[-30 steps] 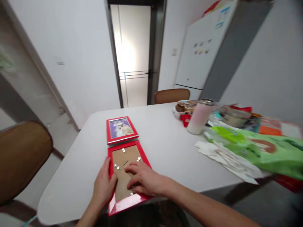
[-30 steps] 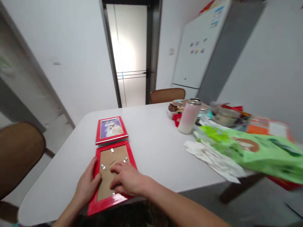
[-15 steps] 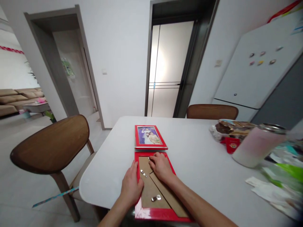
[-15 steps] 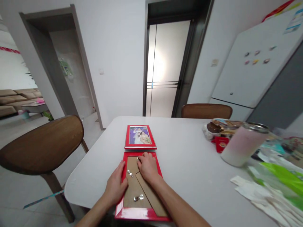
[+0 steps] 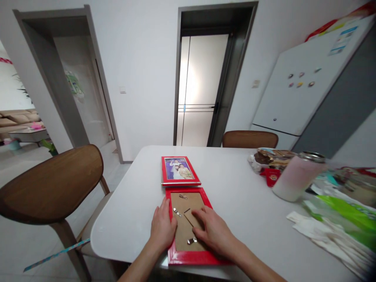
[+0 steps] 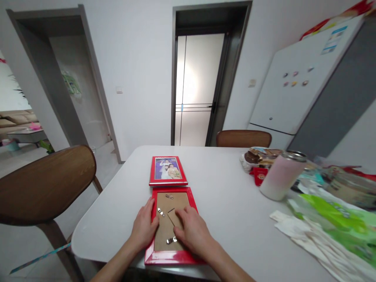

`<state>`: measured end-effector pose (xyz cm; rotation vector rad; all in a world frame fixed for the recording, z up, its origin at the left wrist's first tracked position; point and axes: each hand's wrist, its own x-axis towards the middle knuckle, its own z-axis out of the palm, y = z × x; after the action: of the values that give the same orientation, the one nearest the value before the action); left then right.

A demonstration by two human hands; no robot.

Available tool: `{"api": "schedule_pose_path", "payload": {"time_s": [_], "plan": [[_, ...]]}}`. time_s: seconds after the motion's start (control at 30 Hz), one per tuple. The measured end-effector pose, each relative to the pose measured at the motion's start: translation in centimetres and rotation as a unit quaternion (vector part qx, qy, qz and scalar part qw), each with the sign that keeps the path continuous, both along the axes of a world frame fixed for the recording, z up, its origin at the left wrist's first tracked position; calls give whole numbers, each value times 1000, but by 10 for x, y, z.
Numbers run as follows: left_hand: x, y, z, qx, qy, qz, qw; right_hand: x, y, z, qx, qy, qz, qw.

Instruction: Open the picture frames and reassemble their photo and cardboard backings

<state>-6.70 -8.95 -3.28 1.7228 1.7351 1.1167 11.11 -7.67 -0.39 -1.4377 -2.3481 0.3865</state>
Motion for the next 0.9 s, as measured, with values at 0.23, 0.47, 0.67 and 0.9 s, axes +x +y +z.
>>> {"api": "schedule_pose_path", "payload": {"time_s": [0.23,0.47,0.67,0.9], "plan": [[6,-7,19,-7,-131,-2,991,-7,-3,42,-1,23,-8,1000],[-30,-36,38,-66,-272,-16,960,1,-2,37,4,90,-12,996],[-95,-52,20,-113,-266,57,956,34,25,-7,-52,10,-136,989],[-118,-37,14,-31,-114,174,978,38,21,1,-175,155,-151,961]]}}
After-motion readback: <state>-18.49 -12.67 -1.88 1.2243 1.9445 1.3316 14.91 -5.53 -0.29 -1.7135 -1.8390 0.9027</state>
